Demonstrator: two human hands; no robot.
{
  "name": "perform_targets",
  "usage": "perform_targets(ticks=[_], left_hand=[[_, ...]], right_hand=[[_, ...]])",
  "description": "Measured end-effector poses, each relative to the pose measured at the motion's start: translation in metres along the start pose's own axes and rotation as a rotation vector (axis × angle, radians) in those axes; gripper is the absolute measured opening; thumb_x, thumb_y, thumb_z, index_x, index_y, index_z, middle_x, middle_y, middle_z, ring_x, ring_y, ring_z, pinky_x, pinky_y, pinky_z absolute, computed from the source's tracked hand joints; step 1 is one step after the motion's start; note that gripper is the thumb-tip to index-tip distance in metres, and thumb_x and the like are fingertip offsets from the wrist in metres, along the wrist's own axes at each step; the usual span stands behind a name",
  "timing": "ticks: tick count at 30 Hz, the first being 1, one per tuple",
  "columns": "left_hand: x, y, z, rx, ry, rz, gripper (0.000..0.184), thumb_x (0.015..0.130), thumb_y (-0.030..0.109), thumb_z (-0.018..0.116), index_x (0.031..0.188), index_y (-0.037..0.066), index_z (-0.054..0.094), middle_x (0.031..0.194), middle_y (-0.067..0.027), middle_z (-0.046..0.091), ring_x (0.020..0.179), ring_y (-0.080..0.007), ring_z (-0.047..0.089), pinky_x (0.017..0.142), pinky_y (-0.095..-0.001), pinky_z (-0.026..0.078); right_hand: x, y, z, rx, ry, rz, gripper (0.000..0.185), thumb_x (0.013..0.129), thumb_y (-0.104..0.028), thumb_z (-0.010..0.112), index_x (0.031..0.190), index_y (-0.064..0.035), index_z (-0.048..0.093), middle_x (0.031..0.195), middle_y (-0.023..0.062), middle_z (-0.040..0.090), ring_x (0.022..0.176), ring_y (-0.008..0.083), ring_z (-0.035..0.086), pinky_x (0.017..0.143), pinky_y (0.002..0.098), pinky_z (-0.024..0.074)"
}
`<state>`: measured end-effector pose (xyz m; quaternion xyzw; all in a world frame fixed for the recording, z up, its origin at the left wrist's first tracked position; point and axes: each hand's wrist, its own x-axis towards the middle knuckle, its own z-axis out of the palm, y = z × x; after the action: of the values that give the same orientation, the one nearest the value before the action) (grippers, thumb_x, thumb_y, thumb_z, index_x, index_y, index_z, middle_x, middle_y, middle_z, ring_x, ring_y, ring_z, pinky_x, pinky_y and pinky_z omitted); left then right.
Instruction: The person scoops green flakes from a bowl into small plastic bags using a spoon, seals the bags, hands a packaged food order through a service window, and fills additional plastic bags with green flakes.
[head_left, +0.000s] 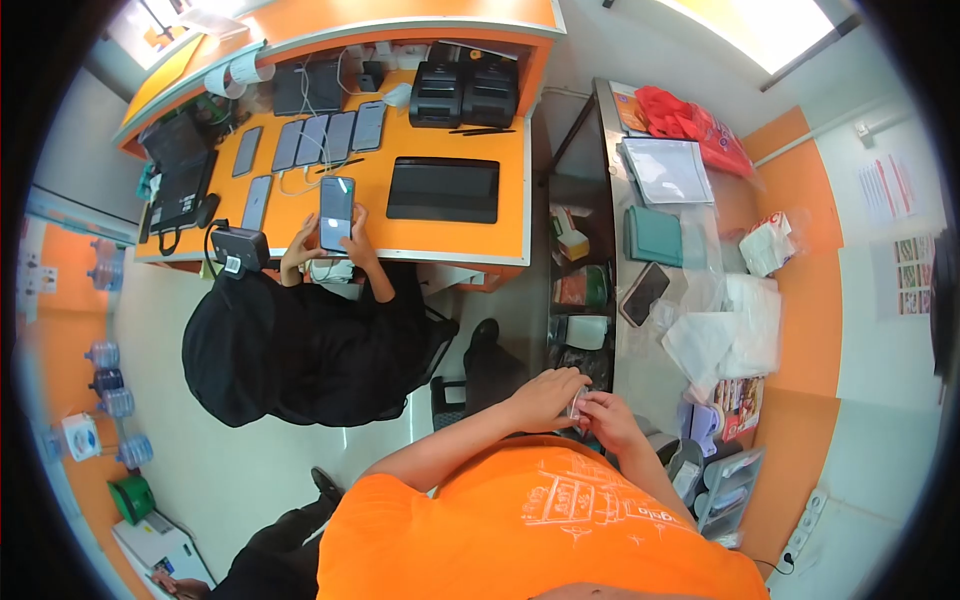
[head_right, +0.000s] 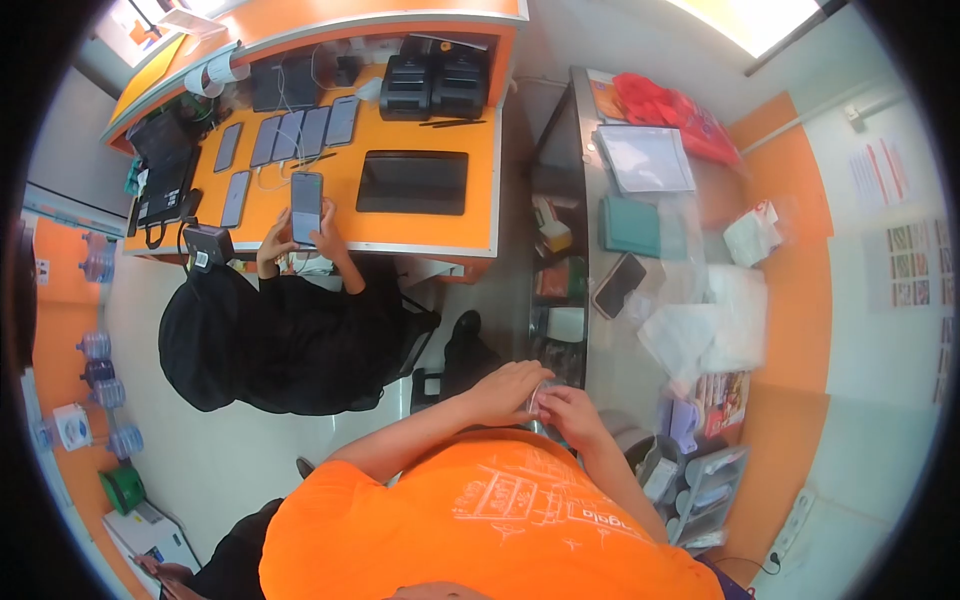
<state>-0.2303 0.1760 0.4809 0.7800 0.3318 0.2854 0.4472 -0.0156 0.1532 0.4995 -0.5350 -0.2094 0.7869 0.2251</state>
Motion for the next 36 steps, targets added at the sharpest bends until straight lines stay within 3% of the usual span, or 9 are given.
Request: perform_targets(ticks=[7, 13, 16, 17, 20, 25, 27, 29, 36], left_hand=[[0.002, -0.005, 0.008, 0.06, -0.062, -0.01, 0.068, 0.083, 0.039, 0.077, 0.132, 0.0, 0.05, 0.121, -0.0195, 0.055, 0.117, -0.0373, 0.053, 0.099, -0.0437, 0.042], [-0.009, -0.006, 0.002, 0.191, 0.228, 0.032, 0.073, 0.081, 0.037, 0.079, 0.136, -0.001, 0.048, 0.125, -0.0195, 0.056, 0.121, -0.0393, 0.053, 0.105, -0.0436, 0.04], [-0.042, -0.048, 0.039, 0.25, 0.036, -0.08, 0.076, 0.078, 0.034, 0.08, 0.137, 0.001, 0.047, 0.122, -0.0193, 0.06, 0.12, -0.0386, 0.055, 0.105, -0.0435, 0.04], [-0.05, -0.056, 0.045, 0.1, -0.218, -0.231, 0.064, 0.079, 0.032, 0.079, 0.131, 0.003, 0.055, 0.117, -0.018, 0.063, 0.12, -0.0358, 0.057, 0.105, -0.0434, 0.041], [-0.07, -0.068, 0.074, 0.117, -0.599, -0.266, 0.05, 0.081, 0.037, 0.077, 0.116, 0.004, 0.066, 0.119, -0.0154, 0.065, 0.118, -0.0337, 0.059, 0.104, -0.0468, 0.042], [-0.101, -0.109, 0.142, 0.061, -0.843, -0.231, 0.028, 0.084, 0.034, 0.073, 0.1, 0.011, 0.074, 0.105, -0.0101, 0.072, 0.109, -0.0297, 0.065, 0.115, -0.0564, 0.032], [-0.092, -0.091, 0.14, 0.058, -0.814, -0.134, 0.021, 0.082, 0.026, 0.072, 0.091, 0.007, 0.074, 0.094, -0.015, 0.072, 0.097, -0.0357, 0.067, 0.106, -0.0522, 0.042], [-0.092, -0.077, 0.144, 0.068, -0.793, -0.168, 0.019, 0.08, 0.022, 0.073, 0.088, 0.004, 0.074, 0.09, -0.018, 0.071, 0.09, -0.0377, 0.066, 0.083, -0.0464, 0.051], [-0.047, -0.009, 0.145, 0.081, -1.117, -0.405, 0.018, 0.086, 0.016, 0.073, 0.092, -0.001, 0.072, 0.087, -0.0182, 0.07, 0.079, -0.0292, 0.069, 0.073, -0.0367, 0.052]], right_hand=[[0.008, 0.022, -0.002, -0.042, 0.125, -0.077, 0.015, 0.097, -0.016, 0.068, 0.088, -0.005, 0.063, 0.076, 0.0013, 0.06, 0.061, 0.0096, 0.052, 0.056, 0.0236, 0.0418], [0.002, 0.042, -0.018, -0.304, 0.262, -0.135, 0.019, 0.094, -0.02, 0.072, 0.085, -0.0039, 0.066, 0.073, -0.0007, 0.062, 0.062, 0.0071, 0.053, 0.057, 0.0231, 0.0426], [-0.004, 0.074, -0.038, -0.377, 0.355, -0.114, 0.02, 0.093, -0.019, 0.074, 0.084, -0.003, 0.067, 0.072, -0.0004, 0.063, 0.062, 0.0069, 0.055, 0.057, 0.0231, 0.043], [-0.004, 0.09, -0.049, -0.407, 0.364, -0.106, 0.019, 0.092, -0.018, 0.074, 0.084, -0.0025, 0.067, 0.071, -0.0005, 0.063, 0.061, 0.0074, 0.055, 0.056, 0.024, 0.0435], [-0.009, 0.134, -0.065, -0.33, 0.377, -0.074, 0.019, 0.091, -0.019, 0.075, 0.085, -0.002, 0.068, 0.07, -0.0004, 0.063, 0.06, 0.008, 0.055, 0.056, 0.0253, 0.0437], [-0.012, 0.226, -0.087, -0.467, 0.448, -0.015, 0.027, 0.088, -0.027, 0.076, 0.081, -0.0016, 0.07, 0.067, 0.0054, 0.066, 0.061, 0.0118, 0.06, 0.057, 0.029, 0.047], [-0.021, 0.255, -0.084, -0.477, 0.488, -0.146, 0.029, 0.088, -0.03, 0.076, 0.08, -0.0028, 0.071, 0.068, 0.007, 0.067, 0.062, 0.0152, 0.061, 0.059, 0.0336, 0.0482], [-0.013, 0.308, -0.091, -0.474, 0.542, -0.131, 0.03, 0.085, -0.033, 0.076, 0.079, -0.0044, 0.072, 0.073, 0.0123, 0.069, 0.067, 0.0238, 0.064, 0.064, 0.0378, 0.05], [-0.008, 0.424, -0.099, -0.248, 0.743, 0.058, 0.032, 0.082, -0.036, 0.077, 0.081, -0.0042, 0.073, 0.083, 0.0177, 0.071, 0.081, 0.0331, 0.069, 0.075, 0.0418, 0.0539]])
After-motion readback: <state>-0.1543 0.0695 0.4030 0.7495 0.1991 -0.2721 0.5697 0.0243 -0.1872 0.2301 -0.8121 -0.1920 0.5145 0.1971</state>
